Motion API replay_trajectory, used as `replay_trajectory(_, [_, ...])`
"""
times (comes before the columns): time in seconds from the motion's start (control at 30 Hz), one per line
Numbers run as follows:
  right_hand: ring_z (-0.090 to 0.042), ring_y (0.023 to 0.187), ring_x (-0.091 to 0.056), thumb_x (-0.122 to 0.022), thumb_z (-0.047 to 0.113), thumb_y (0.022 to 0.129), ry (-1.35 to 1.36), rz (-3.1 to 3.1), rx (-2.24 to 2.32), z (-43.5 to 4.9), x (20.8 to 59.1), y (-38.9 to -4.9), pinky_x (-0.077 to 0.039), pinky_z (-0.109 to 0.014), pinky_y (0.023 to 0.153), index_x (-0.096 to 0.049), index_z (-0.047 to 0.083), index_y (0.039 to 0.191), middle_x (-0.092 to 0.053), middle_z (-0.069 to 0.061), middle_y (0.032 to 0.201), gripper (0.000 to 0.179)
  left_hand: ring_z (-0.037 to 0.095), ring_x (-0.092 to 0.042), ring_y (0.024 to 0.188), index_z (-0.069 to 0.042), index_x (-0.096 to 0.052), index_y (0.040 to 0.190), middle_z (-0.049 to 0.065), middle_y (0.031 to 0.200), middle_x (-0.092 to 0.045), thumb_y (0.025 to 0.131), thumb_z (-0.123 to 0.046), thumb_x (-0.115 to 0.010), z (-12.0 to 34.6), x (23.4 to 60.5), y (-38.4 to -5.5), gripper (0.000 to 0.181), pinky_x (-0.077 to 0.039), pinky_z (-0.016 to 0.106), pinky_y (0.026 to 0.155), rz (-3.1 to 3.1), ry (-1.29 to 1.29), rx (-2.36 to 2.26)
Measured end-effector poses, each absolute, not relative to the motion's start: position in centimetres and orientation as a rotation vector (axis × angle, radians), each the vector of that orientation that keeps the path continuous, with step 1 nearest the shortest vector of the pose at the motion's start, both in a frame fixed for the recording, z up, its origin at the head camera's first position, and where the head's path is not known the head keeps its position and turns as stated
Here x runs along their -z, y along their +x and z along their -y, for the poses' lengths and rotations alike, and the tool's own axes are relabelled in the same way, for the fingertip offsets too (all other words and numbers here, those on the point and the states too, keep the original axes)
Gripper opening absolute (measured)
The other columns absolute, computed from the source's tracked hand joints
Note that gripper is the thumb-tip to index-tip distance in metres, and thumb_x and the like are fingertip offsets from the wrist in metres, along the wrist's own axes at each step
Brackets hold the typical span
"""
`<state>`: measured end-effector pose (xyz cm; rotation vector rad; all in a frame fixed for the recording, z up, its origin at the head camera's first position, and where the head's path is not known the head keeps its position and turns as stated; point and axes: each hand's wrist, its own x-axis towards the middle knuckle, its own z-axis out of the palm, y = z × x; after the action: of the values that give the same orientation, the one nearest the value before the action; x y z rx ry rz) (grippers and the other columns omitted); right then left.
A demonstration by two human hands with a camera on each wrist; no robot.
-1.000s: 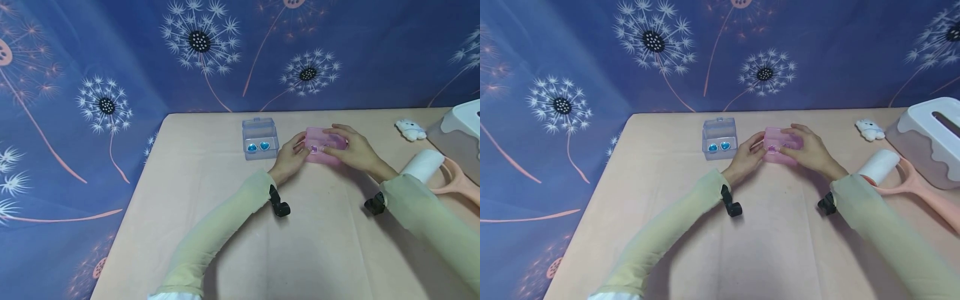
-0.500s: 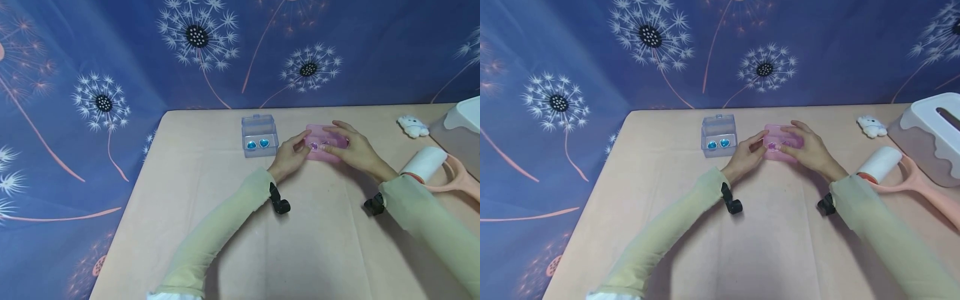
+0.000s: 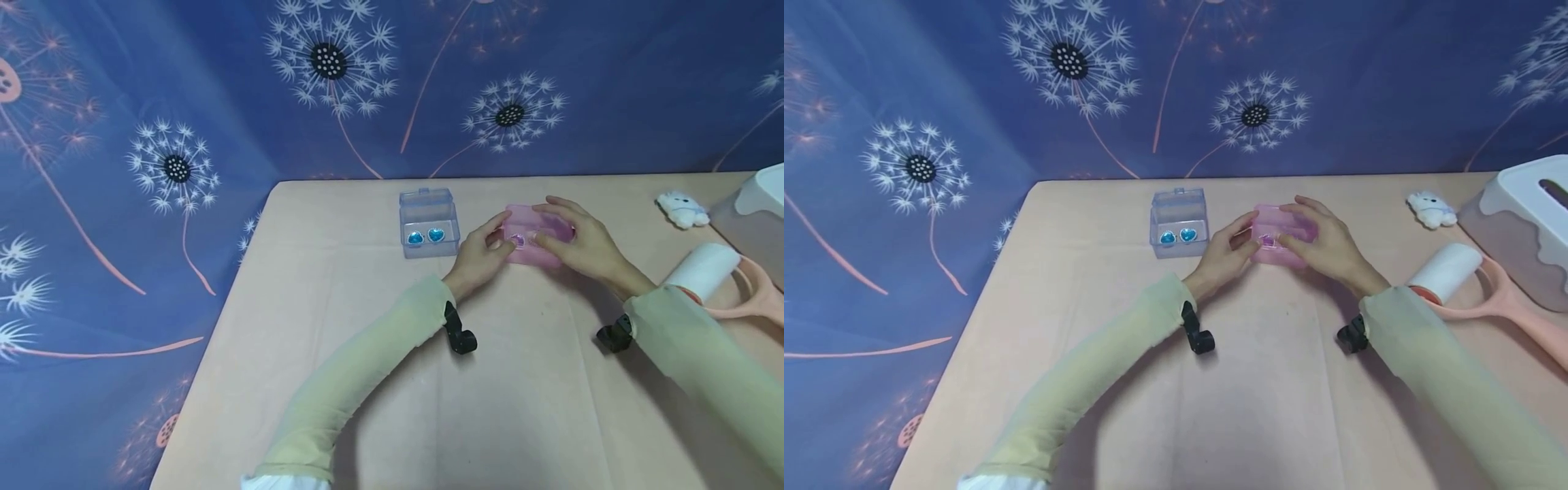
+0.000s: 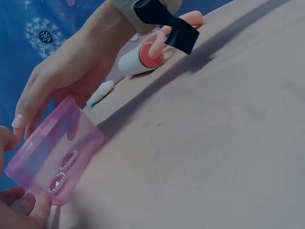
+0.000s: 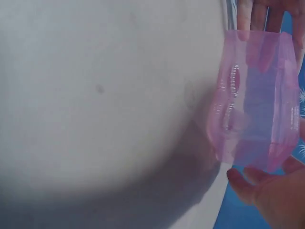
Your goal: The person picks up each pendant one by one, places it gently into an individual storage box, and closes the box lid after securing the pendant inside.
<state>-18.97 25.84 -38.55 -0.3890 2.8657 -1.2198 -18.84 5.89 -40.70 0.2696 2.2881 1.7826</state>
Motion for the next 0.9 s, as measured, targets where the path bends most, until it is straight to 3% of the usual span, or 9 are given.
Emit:
replay_trajectory(0.1, [-0.050, 0.138, -0.031, -0.065, 0.019, 0.091, -0.429, -2.927, 1.228, -25.4, 38.1, -19.1, -0.032, -0.073, 0.101, -0.053, 0.006, 0.136, -0.033, -0.019, 0.154, 0.049, 0.017, -0.047, 0.135, -0.027, -0.043, 0.146, 0.000, 0.151, -0.044, 0.093, -0.020, -0.062, -5.3, 40.1, -18.2, 0.056, -0.042, 0.026, 0.108, -2.395, 0.334, -1.721])
replay_trajectory(0.27, [-0.048, 0.135, -0.037, -0.064, 0.015, 0.089, -0.485, -3.088, 1.280, -24.4, 36.4, -19.3, -0.035, -0.071, 0.100, -0.057, 0.004, 0.132, -0.040, -0.019, 0.151, 0.044, 0.014, -0.038, 0.140, -0.015, -0.042, 0.146, 0.003, 0.153, -0.038, 0.092, -0.010, -0.062, -3.3, 37.9, -17.0, 0.058, -0.042, 0.024, 0.108, -2.464, 0.581, -1.719])
replay_trajectory(0.43, [-0.036, 0.139, -0.037, -0.060, 0.019, 0.093, -0.449, -3.083, 1.402, -22.1, 34.1, -19.7, -0.039, -0.061, 0.106, -0.054, 0.007, 0.136, -0.039, -0.010, 0.153, 0.044, 0.009, -0.032, 0.142, -0.017, -0.041, 0.146, 0.001, 0.155, -0.034, 0.092, -0.013, -0.064, 0.5, 35.0, -16.8, 0.059, -0.038, 0.021, 0.111, -2.494, 0.692, -1.770])
replay_trajectory(0.63, [-0.027, 0.141, -0.037, -0.054, 0.030, 0.098, -0.379, -2.890, 1.559, -17.1, 32.1, -20.9, -0.038, -0.047, 0.112, -0.048, 0.014, 0.142, -0.037, -0.007, 0.154, 0.047, 0.010, -0.029, 0.144, -0.023, -0.038, 0.148, -0.003, 0.156, -0.031, 0.089, -0.018, -0.070, 6.1, 34.1, -17.8, 0.067, -0.038, 0.026, 0.112, -2.617, 0.542, -1.822])
replay_trajectory(0.77, [-0.032, 0.142, -0.036, -0.052, 0.035, 0.099, -0.318, -2.759, 1.610, -13.8, 32.3, -22.0, -0.035, -0.049, 0.114, -0.046, 0.013, 0.143, -0.037, -0.010, 0.154, 0.050, 0.013, -0.026, 0.146, -0.028, -0.033, 0.150, -0.005, 0.156, -0.029, 0.088, -0.022, -0.071, 8.6, 35.5, -18.5, 0.073, -0.037, 0.029, 0.114, -2.622, 0.358, -1.805])
replay_trajectory(0.9, [-0.036, 0.142, -0.034, -0.047, 0.039, 0.100, -0.198, -2.649, 1.583, -11.2, 33.7, -23.3, -0.032, -0.051, 0.116, -0.039, 0.013, 0.147, -0.032, -0.013, 0.156, 0.055, 0.021, -0.022, 0.148, -0.026, -0.028, 0.152, -0.001, 0.159, -0.024, 0.087, -0.020, -0.073, 9.9, 37.7, -18.9, 0.079, -0.033, 0.035, 0.117, -2.494, 0.230, -1.868])
